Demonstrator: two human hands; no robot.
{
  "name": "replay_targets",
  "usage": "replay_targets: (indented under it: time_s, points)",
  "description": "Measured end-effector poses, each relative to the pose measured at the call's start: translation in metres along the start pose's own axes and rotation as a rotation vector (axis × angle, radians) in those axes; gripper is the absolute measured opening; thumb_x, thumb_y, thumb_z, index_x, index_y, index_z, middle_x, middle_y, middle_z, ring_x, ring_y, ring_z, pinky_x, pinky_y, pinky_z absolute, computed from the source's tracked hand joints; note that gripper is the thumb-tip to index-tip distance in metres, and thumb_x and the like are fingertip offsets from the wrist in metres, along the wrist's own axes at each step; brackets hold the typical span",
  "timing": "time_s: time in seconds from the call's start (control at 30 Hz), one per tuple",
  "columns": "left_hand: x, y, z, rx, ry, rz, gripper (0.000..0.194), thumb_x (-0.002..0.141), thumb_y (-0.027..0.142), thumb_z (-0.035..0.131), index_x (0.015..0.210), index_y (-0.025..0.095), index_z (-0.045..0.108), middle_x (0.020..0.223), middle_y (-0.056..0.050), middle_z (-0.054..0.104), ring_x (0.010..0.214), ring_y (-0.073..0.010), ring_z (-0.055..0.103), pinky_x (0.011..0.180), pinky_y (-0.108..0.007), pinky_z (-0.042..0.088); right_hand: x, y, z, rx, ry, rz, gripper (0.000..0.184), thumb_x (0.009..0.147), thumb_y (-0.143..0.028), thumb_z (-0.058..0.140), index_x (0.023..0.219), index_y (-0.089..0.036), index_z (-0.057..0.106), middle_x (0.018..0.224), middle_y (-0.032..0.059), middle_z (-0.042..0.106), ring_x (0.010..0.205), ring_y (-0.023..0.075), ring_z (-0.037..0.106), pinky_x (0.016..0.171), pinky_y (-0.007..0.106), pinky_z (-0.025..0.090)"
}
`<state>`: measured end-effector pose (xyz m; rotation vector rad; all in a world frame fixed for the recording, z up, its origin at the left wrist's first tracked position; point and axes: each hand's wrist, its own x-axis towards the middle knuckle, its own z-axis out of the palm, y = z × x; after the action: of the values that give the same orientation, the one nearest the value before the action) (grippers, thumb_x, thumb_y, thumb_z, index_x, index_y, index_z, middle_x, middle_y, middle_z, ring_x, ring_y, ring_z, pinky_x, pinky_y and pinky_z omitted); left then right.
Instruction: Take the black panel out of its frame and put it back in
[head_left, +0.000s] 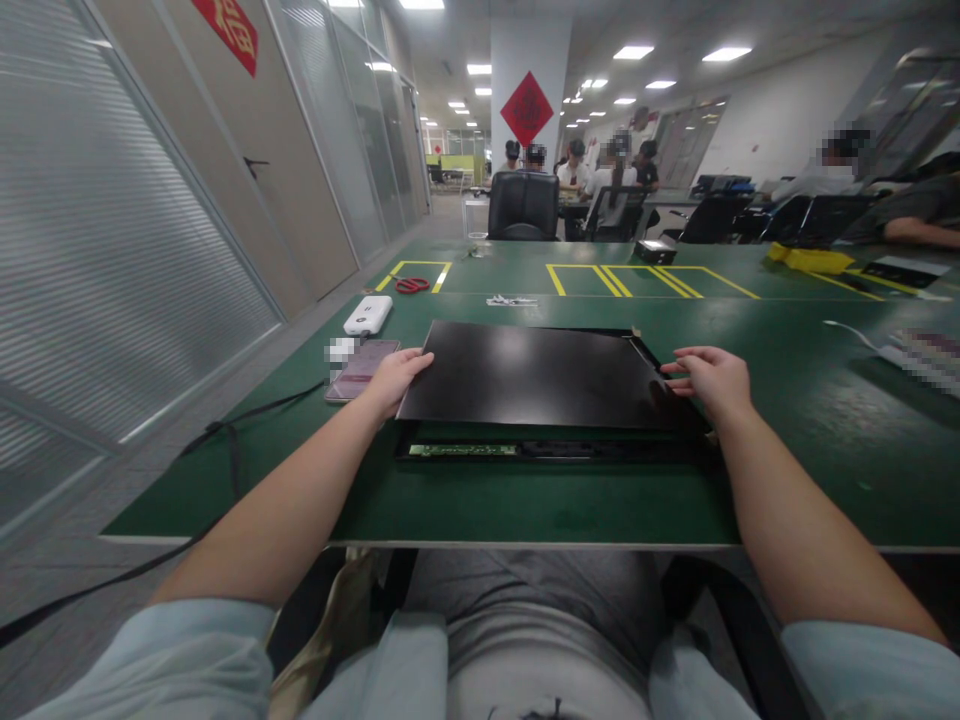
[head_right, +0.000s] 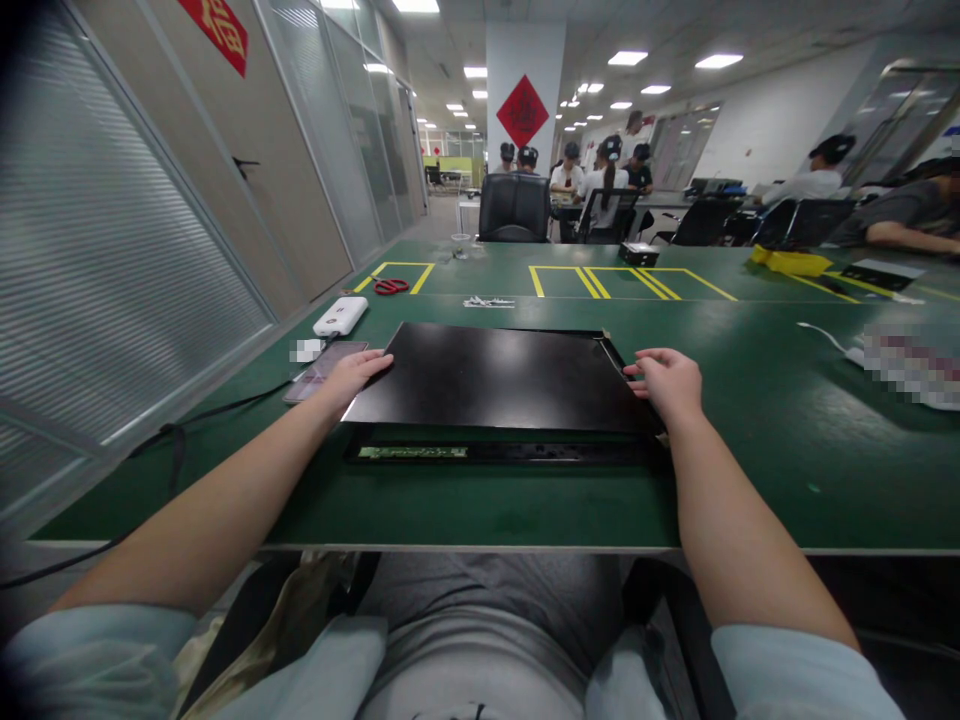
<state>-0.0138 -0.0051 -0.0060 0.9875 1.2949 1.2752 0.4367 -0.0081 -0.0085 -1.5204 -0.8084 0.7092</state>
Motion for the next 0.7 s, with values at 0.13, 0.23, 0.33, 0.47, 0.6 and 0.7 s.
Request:
replay_targets:
  time_s: [0.13,0.23,0.33,0.47,0.6,0.7]
  points:
    - [0.0019,-0.0029,-0.0031,0.031,0.060,0.087,0.026,0.064,0.030,0.088,0.083,0.018,0.074,0.079,-0.004,0.080,0.089,-0.0296,0.077,0.080,-0.036,0.063,-0.0008,-0.0008,-0.0002,-0.023,0.009,-0.022,0.018,0.076,0.000,0.063,0.081,-0.017,0.068,0.063,0.0039,0.072,0.044,0.0141,0.064,0.037,0.020,0.051]
    - [0.0001,-0.0040,-0.0036,0.040,0.075,0.103,0.030,0.068,0.033,0.086,0.092,0.019,0.077,0.087,-0.005,0.082,0.095,-0.0301,0.077,0.081,-0.036,0.063,0.0011,0.0002,-0.0008,-0.042,0.015,-0.031,0.019,0.075,0.000,0.064,0.083,-0.016,0.068,0.065,0.0036,0.072,0.045,0.0137,0.065,0.039,0.020,0.052]
    - [0.0011,-0.0037,-0.0045,0.030,0.074,0.053,0.034,0.067,0.029,0.085,0.098,0.018,0.078,0.083,-0.004,0.081,0.088,-0.0286,0.078,0.077,-0.036,0.064,0.0024,0.0010,-0.0012,-0.119,0.009,-0.038,0.019,0.076,-0.002,0.063,0.088,-0.017,0.067,0.069,0.0027,0.072,0.049,0.0136,0.067,0.043,0.020,0.054]
    - [0.0061,-0.0034,-0.0062,-0.022,0.041,0.031,0.037,0.060,0.020,0.082,0.097,0.016,0.078,0.078,-0.004,0.080,0.078,-0.0269,0.078,0.070,-0.035,0.063,0.0020,0.0016,-0.0012,-0.180,0.005,-0.056,0.017,0.079,-0.005,0.059,0.089,-0.017,0.066,0.073,0.0041,0.073,0.052,0.0135,0.068,0.046,0.021,0.055]
    - [0.0068,-0.0047,-0.0055,-0.051,-0.066,0.014,0.039,0.058,0.019,0.081,0.096,0.015,0.075,0.082,-0.006,0.080,0.079,-0.0252,0.077,0.071,-0.033,0.061,0.0025,0.0036,-0.0018,-0.225,0.007,-0.068,0.016,0.078,-0.007,0.060,0.089,-0.017,0.066,0.074,0.0046,0.072,0.052,0.0133,0.067,0.046,0.022,0.055]
    - [0.0047,-0.0055,-0.0038,-0.045,-0.091,0.030,0.045,0.055,0.019,0.085,0.098,0.015,0.073,0.083,-0.005,0.080,0.079,-0.0231,0.075,0.076,-0.034,0.060,0.0038,0.0051,-0.0026,-0.277,0.008,-0.068,0.016,0.077,-0.008,0.061,0.090,-0.016,0.066,0.076,0.0052,0.073,0.052,0.0123,0.066,0.047,0.022,0.055]
